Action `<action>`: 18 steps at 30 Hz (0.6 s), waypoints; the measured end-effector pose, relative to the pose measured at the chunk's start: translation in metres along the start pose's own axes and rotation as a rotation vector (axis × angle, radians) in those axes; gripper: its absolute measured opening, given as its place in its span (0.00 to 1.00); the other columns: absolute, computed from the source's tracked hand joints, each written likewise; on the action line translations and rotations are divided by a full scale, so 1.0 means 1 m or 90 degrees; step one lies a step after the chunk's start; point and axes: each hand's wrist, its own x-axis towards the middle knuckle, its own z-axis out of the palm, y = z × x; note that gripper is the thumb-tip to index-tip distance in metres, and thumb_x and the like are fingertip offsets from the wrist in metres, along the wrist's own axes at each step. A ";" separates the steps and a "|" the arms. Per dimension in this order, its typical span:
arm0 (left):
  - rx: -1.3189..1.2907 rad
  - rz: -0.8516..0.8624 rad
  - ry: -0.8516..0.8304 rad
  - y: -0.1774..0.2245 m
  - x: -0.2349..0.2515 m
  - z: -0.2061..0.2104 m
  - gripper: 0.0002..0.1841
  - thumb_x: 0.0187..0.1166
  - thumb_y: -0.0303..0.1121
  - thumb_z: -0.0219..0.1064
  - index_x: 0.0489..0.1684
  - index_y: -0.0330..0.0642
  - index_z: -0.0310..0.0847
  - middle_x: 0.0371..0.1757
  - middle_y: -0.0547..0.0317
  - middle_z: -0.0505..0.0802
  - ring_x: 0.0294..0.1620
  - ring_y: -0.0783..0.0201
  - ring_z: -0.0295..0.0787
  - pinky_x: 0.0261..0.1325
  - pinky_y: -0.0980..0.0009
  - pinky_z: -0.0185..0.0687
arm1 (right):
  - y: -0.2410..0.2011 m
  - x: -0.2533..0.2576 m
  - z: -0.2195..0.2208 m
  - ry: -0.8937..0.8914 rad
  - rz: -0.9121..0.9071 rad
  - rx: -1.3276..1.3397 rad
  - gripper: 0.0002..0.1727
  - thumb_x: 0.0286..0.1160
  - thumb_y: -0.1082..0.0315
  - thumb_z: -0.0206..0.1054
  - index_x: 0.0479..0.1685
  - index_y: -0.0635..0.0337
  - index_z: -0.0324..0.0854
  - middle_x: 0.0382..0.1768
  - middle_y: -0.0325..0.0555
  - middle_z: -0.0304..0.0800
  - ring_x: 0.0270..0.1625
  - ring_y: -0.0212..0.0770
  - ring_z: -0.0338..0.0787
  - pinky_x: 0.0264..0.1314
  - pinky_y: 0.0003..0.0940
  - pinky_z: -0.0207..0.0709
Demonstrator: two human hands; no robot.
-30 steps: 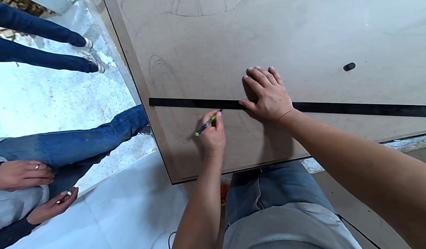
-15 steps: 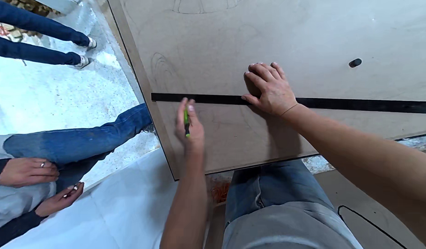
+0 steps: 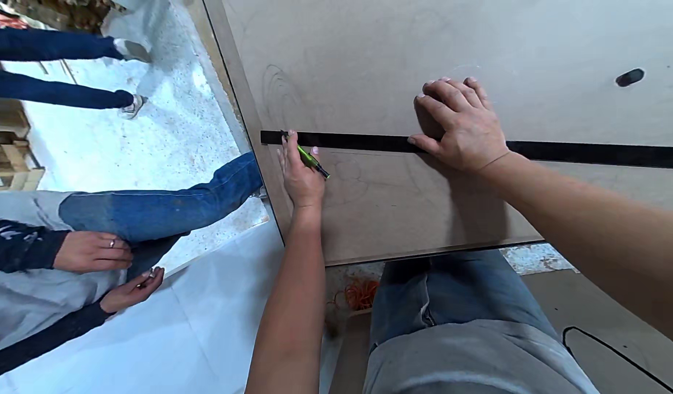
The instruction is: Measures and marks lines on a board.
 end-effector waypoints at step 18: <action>-0.017 -0.008 0.029 0.001 -0.002 0.002 0.30 0.86 0.48 0.65 0.86 0.49 0.70 0.82 0.55 0.82 0.86 0.56 0.74 0.91 0.54 0.63 | 0.003 0.001 0.001 0.005 -0.003 0.007 0.43 0.76 0.26 0.56 0.82 0.45 0.76 0.87 0.46 0.70 0.91 0.51 0.64 0.95 0.60 0.46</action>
